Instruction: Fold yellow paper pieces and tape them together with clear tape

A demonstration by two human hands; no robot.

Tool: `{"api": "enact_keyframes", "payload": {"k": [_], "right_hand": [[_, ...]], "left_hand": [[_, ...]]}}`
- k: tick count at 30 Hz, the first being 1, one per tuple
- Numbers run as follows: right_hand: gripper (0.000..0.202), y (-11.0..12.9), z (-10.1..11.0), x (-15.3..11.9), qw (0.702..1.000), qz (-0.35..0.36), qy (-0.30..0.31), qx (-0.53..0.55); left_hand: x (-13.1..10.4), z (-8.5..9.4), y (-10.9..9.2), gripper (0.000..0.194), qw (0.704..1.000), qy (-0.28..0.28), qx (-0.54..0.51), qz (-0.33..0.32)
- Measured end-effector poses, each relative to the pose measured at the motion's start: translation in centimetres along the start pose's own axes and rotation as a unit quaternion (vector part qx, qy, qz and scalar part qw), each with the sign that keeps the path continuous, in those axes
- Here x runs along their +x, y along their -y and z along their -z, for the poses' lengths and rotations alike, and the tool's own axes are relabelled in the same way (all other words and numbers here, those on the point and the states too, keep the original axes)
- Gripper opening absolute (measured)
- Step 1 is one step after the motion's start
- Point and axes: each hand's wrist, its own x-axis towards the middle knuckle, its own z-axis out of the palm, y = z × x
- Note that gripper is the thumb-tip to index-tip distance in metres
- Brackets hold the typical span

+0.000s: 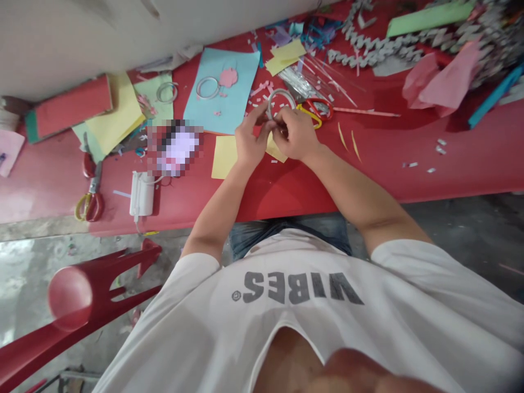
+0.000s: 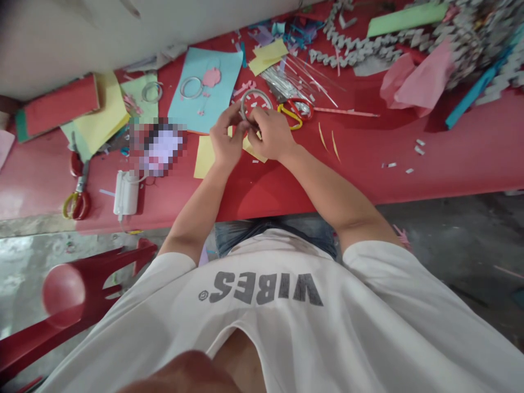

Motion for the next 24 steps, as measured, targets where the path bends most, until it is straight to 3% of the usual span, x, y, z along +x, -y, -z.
{"api": "enact_keyframes", "payload": {"k": [7, 11, 15, 20, 22, 24], "right_hand": [[0.039, -0.4, 0.3, 0.1, 0.999, -0.03, 0.005, -0.037], [0.047, -0.4, 0.7, 0.3, 0.999, -0.04, 0.02, -0.028], [0.056, -0.1, 0.6, 0.2, 0.999, -0.033, -0.001, 0.003], [0.063, 1.1, 0.4, 0.1, 1.0, -0.021, -0.001, 0.022], [0.063, 1.2, 0.5, 0.1, 1.0, -0.002, 0.014, 0.011], [0.06, 0.7, 1.0, 0.4, 1.0, 0.009, 0.021, -0.013]], "left_hand": [[-0.4, -0.4, -0.4, 0.047, 0.998, -0.033, 0.062, 0.009], [0.3, 0.2, -1.7, 0.044, 1.0, -0.027, 0.008, 0.0], [0.5, 0.2, -2.2, 0.036, 0.994, 0.007, -0.086, 0.064], [0.8, 0.4, -1.7, 0.025, 0.943, 0.02, -0.273, 0.192], [1.3, 1.4, -1.1, 0.027, 0.92, -0.011, -0.316, 0.23], [1.9, 2.7, -0.4, 0.022, 0.911, -0.07, -0.337, 0.228]]}}
